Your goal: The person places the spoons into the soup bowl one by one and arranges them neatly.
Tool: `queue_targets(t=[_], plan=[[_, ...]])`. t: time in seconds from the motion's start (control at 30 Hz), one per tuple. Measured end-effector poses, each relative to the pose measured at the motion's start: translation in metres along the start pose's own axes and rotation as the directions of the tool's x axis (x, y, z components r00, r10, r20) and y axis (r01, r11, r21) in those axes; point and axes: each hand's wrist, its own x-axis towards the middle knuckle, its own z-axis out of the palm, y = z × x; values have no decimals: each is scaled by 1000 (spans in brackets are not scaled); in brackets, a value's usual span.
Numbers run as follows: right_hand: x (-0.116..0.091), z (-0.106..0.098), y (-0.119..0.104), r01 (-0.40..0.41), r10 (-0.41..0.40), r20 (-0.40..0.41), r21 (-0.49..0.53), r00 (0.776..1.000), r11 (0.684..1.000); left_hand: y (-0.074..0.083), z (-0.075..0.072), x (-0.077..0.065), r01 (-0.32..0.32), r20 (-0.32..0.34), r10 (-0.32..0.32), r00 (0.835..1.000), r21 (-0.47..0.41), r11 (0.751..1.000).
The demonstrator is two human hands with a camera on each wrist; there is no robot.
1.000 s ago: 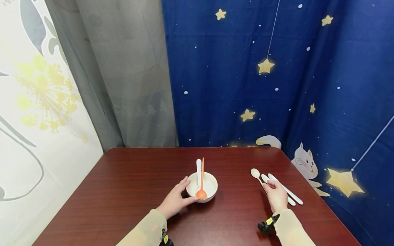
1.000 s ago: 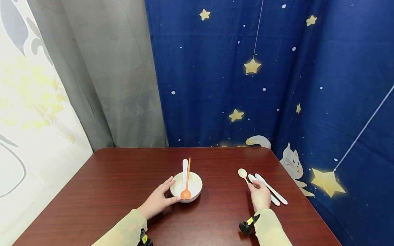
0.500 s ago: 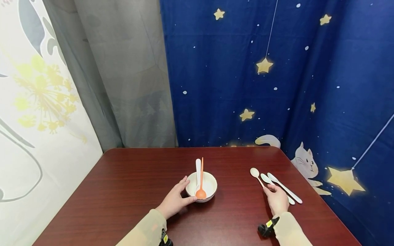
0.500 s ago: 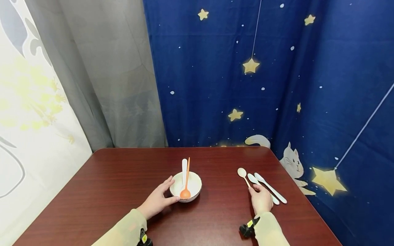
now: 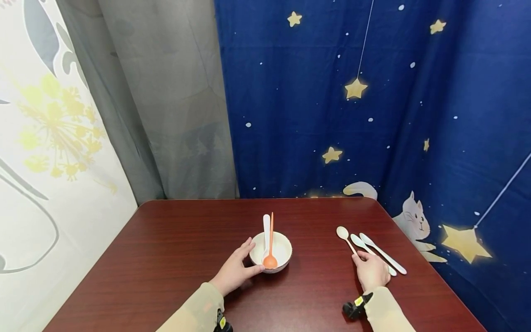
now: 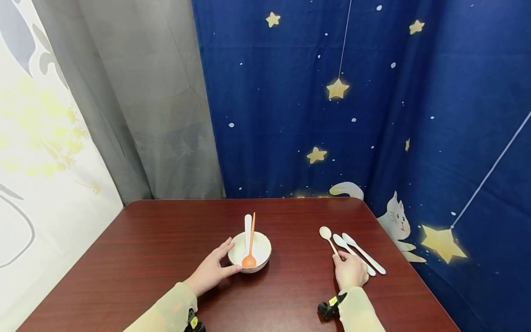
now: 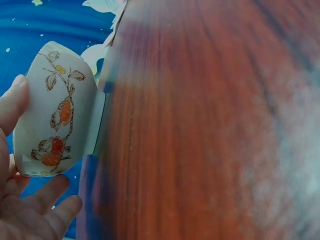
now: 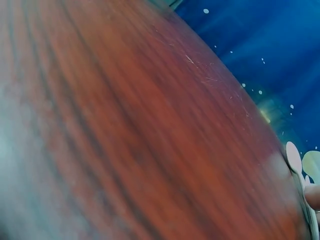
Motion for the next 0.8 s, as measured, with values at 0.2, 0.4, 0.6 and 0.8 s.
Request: queue_targets(t=[0.2,0.4,0.6,0.8], plan=[[-1,2,0,-9,9,10,-13,1000,1000,0,0,-1,-7,-5,7,1000,-9,1000],[-2,3,0,-18,18,11,-32,1000,999,0,0,-2,-11,-8,11,1000,-18,1000],[-1,2,-2,-20,20,11,-41,1000,999,1,-1,-2,-7,-8,6,1000,-16,1000],[-2,1,-3,-17,16,-14,-42,1000,999,1,-1,-2,-9,-6,9,1000,-12,1000]])
